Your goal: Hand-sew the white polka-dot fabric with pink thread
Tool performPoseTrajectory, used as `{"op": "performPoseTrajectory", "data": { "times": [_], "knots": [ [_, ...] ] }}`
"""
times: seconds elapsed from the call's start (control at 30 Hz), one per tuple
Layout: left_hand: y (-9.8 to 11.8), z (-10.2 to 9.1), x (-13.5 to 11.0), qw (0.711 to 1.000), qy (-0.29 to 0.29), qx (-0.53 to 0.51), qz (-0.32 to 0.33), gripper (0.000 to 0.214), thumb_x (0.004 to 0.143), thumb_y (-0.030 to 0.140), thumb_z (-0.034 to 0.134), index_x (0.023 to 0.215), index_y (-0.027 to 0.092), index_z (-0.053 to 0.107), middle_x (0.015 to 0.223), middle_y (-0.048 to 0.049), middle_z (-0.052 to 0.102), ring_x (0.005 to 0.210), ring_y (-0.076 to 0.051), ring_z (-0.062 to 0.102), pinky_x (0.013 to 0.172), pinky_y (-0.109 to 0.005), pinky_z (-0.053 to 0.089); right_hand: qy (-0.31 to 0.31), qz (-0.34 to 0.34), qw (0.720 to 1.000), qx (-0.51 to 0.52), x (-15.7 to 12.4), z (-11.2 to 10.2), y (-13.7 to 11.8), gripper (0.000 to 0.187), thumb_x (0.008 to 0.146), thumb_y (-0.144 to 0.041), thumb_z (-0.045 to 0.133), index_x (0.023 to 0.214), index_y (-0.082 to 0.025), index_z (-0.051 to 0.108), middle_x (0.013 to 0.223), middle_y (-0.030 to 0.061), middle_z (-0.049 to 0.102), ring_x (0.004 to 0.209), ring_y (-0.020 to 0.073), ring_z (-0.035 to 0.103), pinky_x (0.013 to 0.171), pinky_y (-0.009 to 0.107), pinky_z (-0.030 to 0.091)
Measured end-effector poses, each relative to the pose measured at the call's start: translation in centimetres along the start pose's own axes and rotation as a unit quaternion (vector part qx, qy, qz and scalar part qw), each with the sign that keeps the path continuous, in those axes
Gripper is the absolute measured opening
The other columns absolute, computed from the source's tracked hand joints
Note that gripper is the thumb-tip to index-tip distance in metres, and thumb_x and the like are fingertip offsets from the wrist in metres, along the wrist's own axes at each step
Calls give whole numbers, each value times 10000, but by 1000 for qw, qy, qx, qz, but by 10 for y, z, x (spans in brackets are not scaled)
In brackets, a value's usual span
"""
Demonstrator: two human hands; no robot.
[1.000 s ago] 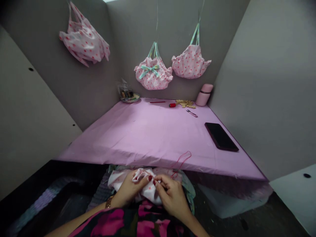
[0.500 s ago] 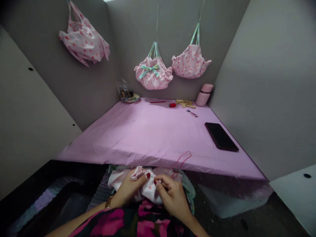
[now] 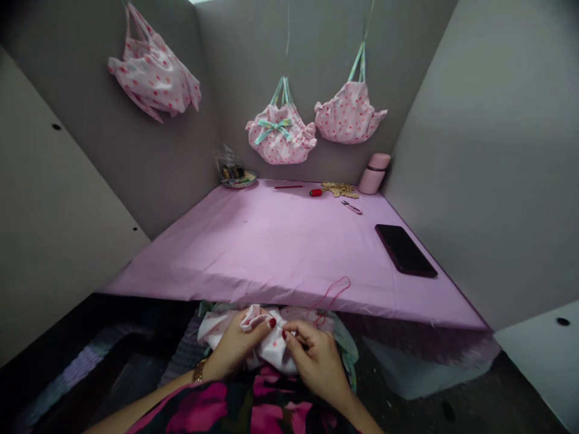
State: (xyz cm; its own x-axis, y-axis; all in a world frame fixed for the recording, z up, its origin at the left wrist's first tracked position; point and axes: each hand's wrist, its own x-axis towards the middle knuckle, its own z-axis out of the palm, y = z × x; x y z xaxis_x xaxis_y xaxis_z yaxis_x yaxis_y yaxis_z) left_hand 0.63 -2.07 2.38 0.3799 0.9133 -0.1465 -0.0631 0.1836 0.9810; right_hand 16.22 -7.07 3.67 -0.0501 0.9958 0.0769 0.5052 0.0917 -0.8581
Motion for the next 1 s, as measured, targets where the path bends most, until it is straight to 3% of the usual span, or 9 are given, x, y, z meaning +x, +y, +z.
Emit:
{"op": "performPoseTrajectory", "data": {
  "times": [0.33,0.47,0.57,0.7,1.0],
  "knots": [
    [3,0,0,998,-18,58,27,220,722,351,588,681,137,561,637,-10,553,583,-115,464,543,-212,361,-2,-3,1000,-13,-1,0,2,308,848,-359,412,881,-152,637,573,5,610,474,124,522,449,204,376],
    [6,-1,-1,996,-12,82,31,201,724,331,583,693,133,575,646,-21,575,591,-124,477,553,-222,371,-8,-3,1000,-14,0,1,4,324,845,-351,417,980,-141,623,497,-14,551,431,117,473,414,201,340],
    [8,-1,-1,993,-18,107,39,200,726,323,581,680,128,586,642,-31,587,593,-129,484,563,-228,375,-16,-7,1000,1,1,1,4,338,840,-335,419,1013,-132,625,565,13,605,489,135,522,441,206,376],
    [7,-1,-1,995,-23,89,34,221,722,345,586,678,129,580,630,-26,576,583,-126,476,551,-223,368,-16,-2,999,33,1,1,3,342,837,-344,424,986,-124,639,639,39,646,565,156,574,510,223,426],
    [-4,-1,2,1000,-22,13,7,293,693,420,609,656,147,510,600,20,462,555,-97,399,533,-209,326,-39,79,978,189,-1,6,5,367,794,-427,494,958,-124,622,584,21,607,469,122,522,439,205,382]
  ]
}}
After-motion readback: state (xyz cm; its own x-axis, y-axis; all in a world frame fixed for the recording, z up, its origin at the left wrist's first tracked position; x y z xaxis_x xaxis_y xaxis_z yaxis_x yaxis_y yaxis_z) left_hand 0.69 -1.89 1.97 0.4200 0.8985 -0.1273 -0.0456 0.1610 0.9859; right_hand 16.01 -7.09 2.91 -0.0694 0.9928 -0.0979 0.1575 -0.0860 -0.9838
